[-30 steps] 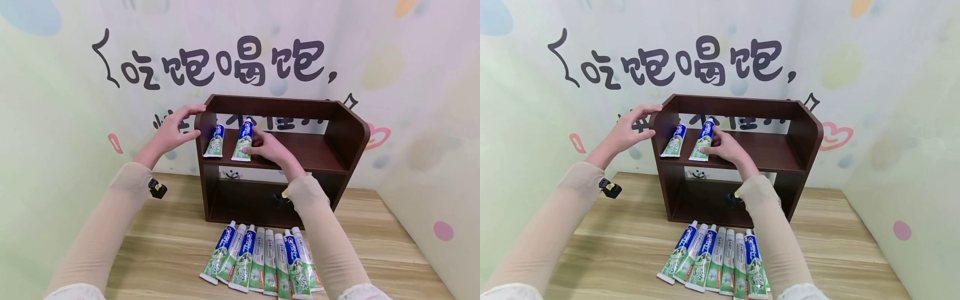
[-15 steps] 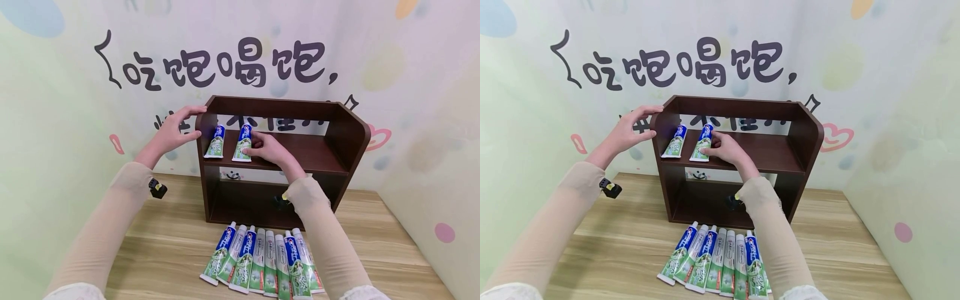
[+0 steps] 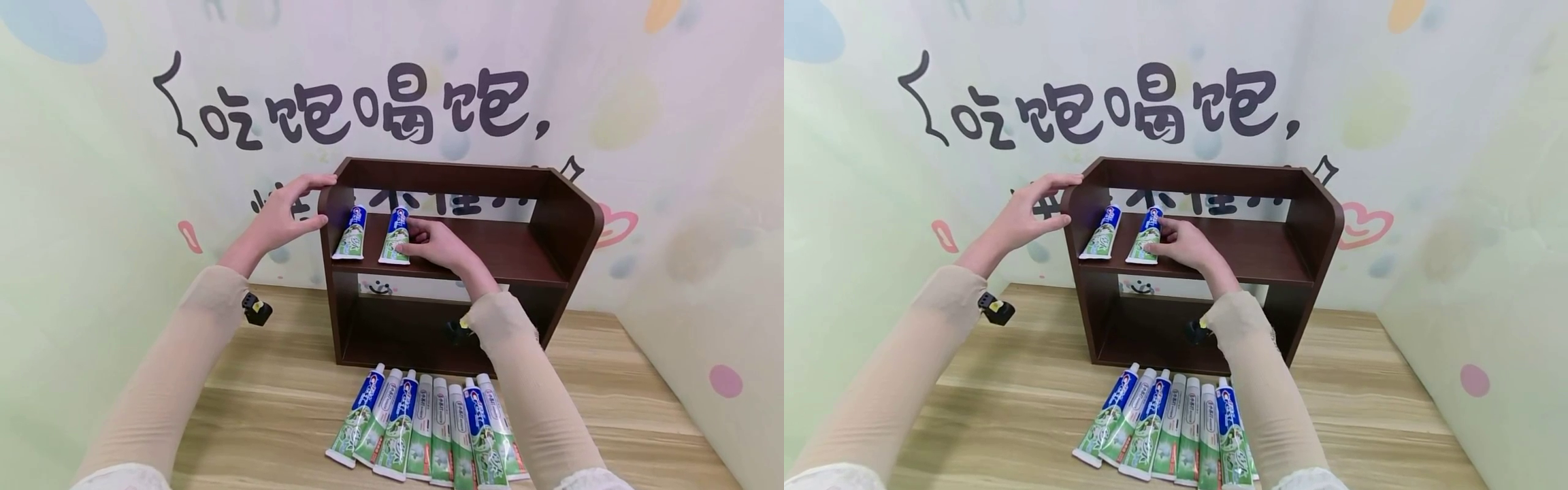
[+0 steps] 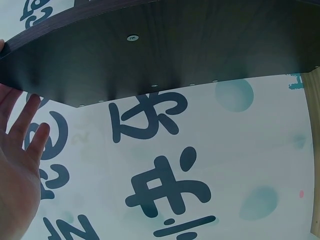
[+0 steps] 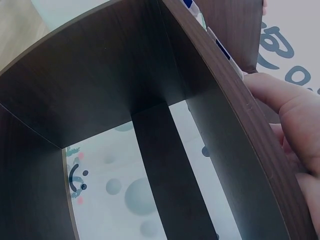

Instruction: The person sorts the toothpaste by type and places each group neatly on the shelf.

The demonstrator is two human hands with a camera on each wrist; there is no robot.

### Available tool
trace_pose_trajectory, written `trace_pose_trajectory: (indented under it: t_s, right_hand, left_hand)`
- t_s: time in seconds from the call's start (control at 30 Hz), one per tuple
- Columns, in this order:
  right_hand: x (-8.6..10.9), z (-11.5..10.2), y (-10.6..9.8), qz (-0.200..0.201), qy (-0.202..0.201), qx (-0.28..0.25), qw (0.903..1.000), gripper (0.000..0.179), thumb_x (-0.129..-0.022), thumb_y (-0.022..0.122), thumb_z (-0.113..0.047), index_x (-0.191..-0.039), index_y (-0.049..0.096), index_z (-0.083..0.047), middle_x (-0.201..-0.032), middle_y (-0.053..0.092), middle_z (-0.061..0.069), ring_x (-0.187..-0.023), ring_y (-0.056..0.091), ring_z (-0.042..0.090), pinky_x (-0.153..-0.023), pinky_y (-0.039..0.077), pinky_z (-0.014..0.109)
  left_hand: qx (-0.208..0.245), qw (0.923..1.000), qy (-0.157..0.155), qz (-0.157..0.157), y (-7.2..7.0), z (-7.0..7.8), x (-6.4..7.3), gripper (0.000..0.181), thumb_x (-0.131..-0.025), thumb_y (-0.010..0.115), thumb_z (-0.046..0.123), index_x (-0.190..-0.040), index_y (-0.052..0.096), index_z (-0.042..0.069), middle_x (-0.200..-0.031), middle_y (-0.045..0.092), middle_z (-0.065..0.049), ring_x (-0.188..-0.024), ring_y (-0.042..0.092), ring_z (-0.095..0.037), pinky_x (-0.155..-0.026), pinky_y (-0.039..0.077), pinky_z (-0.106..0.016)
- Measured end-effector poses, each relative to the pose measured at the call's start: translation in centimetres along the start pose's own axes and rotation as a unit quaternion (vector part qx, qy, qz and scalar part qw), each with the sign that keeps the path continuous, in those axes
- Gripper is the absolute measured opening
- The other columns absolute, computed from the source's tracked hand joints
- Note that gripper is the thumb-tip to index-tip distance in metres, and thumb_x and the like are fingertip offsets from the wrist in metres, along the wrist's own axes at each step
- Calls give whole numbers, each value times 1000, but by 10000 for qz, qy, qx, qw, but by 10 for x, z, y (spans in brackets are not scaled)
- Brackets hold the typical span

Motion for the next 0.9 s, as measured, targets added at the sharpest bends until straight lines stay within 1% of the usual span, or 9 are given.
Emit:
trace_pose_trajectory:
  t_s: [0.17, 0.47, 0.9]
  right_hand:
    - [0, -1, 0, -3, -58, 35, 10000, 71, -90, 71, -31, -152, 40, -14, -134, 56, 12, -109, 51, 26, -98, 46, 38]
    - [1, -3, 0, -38, -106, 261, 9996, 70, -91, 69, -34, -152, 39, -14, -140, 53, 12, -115, 51, 27, -106, 45, 43]
    - [1, -2, 0, -48, -121, 390, 9992, 69, -92, 67, -35, -153, 38, -18, -141, 53, 11, -114, 50, 27, -105, 46, 43]
  left_hand:
    - [17, 10000, -5, -18, 0, 0, 0, 56, -87, 71, 13, -140, 52, 18, -149, 52, -3, -138, 47, -25, -116, 37, -52]
    - [24, 10000, 18, -15, 0, 0, 0, 56, -87, 71, 12, -140, 52, 17, -148, 53, -4, -137, 48, -25, -115, 38, -52]
    - [-29, 10000, -9, 12, 0, -2, 0, 56, -87, 71, 14, -140, 53, 19, -149, 52, -2, -137, 48, -25, -115, 37, -52]
Point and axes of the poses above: each hand's wrist, its own x-axis away from the middle knuckle, its own y-axis out of the palm, z = x × y, the point moved 9 cm from there along -x, towards the middle knuckle
